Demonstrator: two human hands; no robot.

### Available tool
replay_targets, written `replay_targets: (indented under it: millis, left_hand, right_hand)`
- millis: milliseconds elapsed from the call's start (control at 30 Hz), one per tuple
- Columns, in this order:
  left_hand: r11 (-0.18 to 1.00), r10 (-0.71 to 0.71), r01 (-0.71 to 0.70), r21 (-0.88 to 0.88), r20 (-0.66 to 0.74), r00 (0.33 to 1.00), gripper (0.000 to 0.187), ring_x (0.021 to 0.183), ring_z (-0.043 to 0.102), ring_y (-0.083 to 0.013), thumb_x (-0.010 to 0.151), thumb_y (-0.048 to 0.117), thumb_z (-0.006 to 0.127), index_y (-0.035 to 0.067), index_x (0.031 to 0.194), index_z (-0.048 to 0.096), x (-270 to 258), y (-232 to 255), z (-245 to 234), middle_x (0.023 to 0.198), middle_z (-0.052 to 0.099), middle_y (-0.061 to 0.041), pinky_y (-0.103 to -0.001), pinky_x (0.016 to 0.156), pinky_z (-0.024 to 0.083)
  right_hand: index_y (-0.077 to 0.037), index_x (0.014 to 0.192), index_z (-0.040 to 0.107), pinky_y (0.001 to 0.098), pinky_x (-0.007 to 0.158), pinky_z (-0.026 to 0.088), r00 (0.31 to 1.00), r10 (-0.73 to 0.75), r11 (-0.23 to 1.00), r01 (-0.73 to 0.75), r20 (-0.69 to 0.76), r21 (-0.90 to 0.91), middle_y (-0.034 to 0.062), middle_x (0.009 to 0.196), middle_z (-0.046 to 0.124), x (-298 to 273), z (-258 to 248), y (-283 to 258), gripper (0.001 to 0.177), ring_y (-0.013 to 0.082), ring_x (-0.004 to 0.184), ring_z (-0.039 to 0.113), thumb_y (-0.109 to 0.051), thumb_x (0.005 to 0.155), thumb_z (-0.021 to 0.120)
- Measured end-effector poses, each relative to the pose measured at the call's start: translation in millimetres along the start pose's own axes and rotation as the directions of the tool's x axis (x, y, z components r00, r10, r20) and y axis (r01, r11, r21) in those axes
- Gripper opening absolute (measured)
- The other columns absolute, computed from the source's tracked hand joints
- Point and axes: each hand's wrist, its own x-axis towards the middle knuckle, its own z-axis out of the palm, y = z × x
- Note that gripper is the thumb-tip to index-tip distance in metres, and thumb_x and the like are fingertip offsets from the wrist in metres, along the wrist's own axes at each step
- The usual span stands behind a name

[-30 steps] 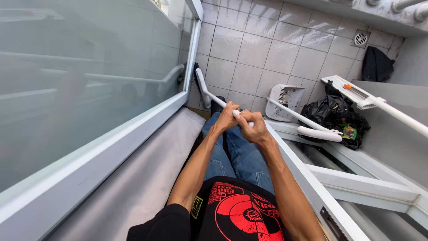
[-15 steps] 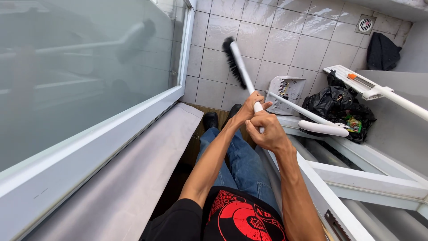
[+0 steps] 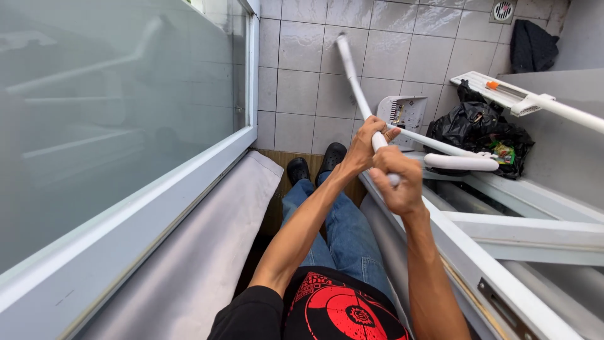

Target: Sweeping debris from a balcony floor into a dustpan, disposing of it in a trash bag, and then assembling a floor squeegee.

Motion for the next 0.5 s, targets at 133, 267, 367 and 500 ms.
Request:
replay_targets:
  millis: [133, 267, 367, 500]
  left_hand:
    - [0.99, -0.108, 0.108, 0.088, 0.0, 0.994, 0.04, 0.079, 0.063, -0.0252, 0.094, 0.036, 0.071, 0.005, 0.076, 0.055, -13.4, 18.5, -18.5, 0.09, 0.057, -0.01, -0.043, 0.072, 0.054]
    - [0.977, -0.136, 0.123, 0.174, 0.063, 0.989, 0.024, 0.089, 0.062, -0.0331, 0.081, 0.019, 0.074, 0.002, 0.079, 0.058, -24.0, 8.3, -36.1, 0.096, 0.059, -0.018, -0.046, 0.078, 0.052]
    - [0.966, -0.193, 0.168, 0.197, 0.116, 0.974, 0.023, 0.091, 0.062, -0.0353, 0.079, 0.018, 0.075, 0.0, 0.082, 0.062, -25.1, 1.5, -51.0, 0.096, 0.061, -0.022, -0.047, 0.082, 0.052]
    - [0.975, -0.187, 0.15, 0.166, 0.239, 0.953, 0.016, 0.094, 0.06, -0.0348, 0.08, 0.016, 0.072, 0.002, 0.088, 0.069, -29.9, -48.0, -45.4, 0.091, 0.067, -0.021, -0.047, 0.087, 0.05]
  right_hand:
    - [-0.002, 0.069, 0.045, 0.0336, 0.074, 0.042, 0.989, -0.002, 0.978, 0.032, -0.145, 0.205, 0.0057, 0.066, 0.048, 0.7, 2.3, -9.4, 0.03, 0.0164, 0.067, 0.047, -0.014, 0.095, 0.056]
    - [-0.006, 0.063, 0.04, 0.0299, 0.058, 0.034, 0.958, 0.11, 0.909, 0.011, -0.267, 0.416, 0.0017, 0.059, 0.041, 7.5, 14.6, 12.6, 0.047, 0.0117, 0.054, 0.038, -0.017, 0.107, 0.05]
    - [-0.006, 0.06, 0.039, 0.0298, 0.053, 0.031, 0.95, 0.158, 0.89, -0.019, -0.27, 0.456, -0.0005, 0.056, 0.038, 15.4, 26.1, 22.2, 0.054, 0.01, 0.051, 0.034, -0.018, 0.112, 0.05]
    - [-0.005, 0.061, 0.04, 0.0287, 0.052, 0.027, 0.947, 0.237, 0.894, -0.127, -0.214, 0.43, -0.0025, 0.056, 0.037, 9.8, 40.4, 26.9, 0.055, 0.0079, 0.054, 0.031, -0.02, 0.113, 0.051]
